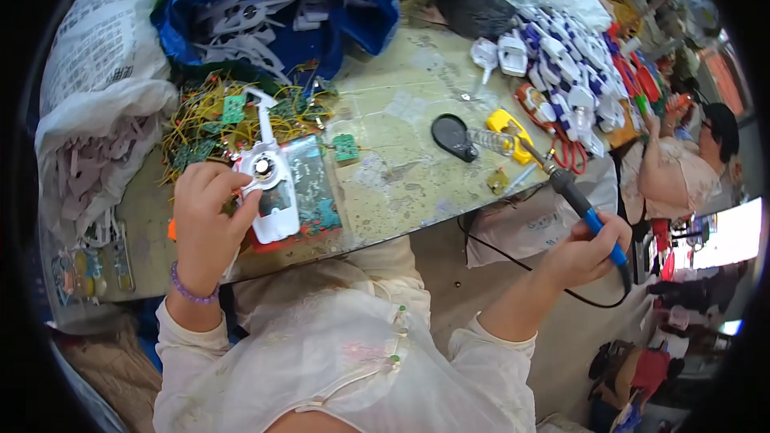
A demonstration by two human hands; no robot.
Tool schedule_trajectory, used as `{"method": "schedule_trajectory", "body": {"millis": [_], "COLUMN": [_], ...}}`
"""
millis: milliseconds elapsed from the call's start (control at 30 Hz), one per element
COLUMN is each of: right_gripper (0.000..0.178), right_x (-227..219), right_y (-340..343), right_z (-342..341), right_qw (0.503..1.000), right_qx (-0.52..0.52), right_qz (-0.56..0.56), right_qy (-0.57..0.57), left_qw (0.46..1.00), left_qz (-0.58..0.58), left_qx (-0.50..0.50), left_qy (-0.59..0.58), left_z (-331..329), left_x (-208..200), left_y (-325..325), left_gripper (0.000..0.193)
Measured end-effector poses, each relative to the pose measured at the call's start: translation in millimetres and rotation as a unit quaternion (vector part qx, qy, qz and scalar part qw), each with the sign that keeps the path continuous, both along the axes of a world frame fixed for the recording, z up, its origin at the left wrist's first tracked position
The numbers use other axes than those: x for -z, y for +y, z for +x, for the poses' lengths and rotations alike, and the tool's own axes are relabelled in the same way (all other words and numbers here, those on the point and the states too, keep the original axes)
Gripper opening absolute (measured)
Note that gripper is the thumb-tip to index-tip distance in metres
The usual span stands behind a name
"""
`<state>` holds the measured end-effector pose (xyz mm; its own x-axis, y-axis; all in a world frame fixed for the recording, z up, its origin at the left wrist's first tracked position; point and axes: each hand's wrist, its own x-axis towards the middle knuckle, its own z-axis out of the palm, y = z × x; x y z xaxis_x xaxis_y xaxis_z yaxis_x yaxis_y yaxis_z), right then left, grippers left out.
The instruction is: Soldering wires to a small circuit board and assembling it into a plastic toy component housing.
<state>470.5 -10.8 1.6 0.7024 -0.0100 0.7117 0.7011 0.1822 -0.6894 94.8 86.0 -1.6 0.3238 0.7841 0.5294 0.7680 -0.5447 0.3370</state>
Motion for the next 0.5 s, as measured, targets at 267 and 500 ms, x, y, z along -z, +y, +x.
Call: {"method": "schedule_trajectory", "body": {"millis": [267, 500], "right_gripper": [0.019, 0.021], "right_x": [12.1, 55.3], "right_y": [22.3, 64.7], "right_z": [23.2, 12.5], "right_qw": [0.978, 0.941], "right_qx": [-0.152, -0.219], "right_qz": [-0.115, -0.255], "right_qy": [0.08, 0.04], "left_qw": [0.998, 0.993], "left_qz": [-0.019, 0.005], "left_qx": [0.013, 0.019], "left_qy": [-0.055, -0.119], "left_z": [-13.8, -33.5], "left_x": [-3.8, 7.8], "left_y": [-17.9, -34.0], "left_gripper": [0.016, 0.019]}}
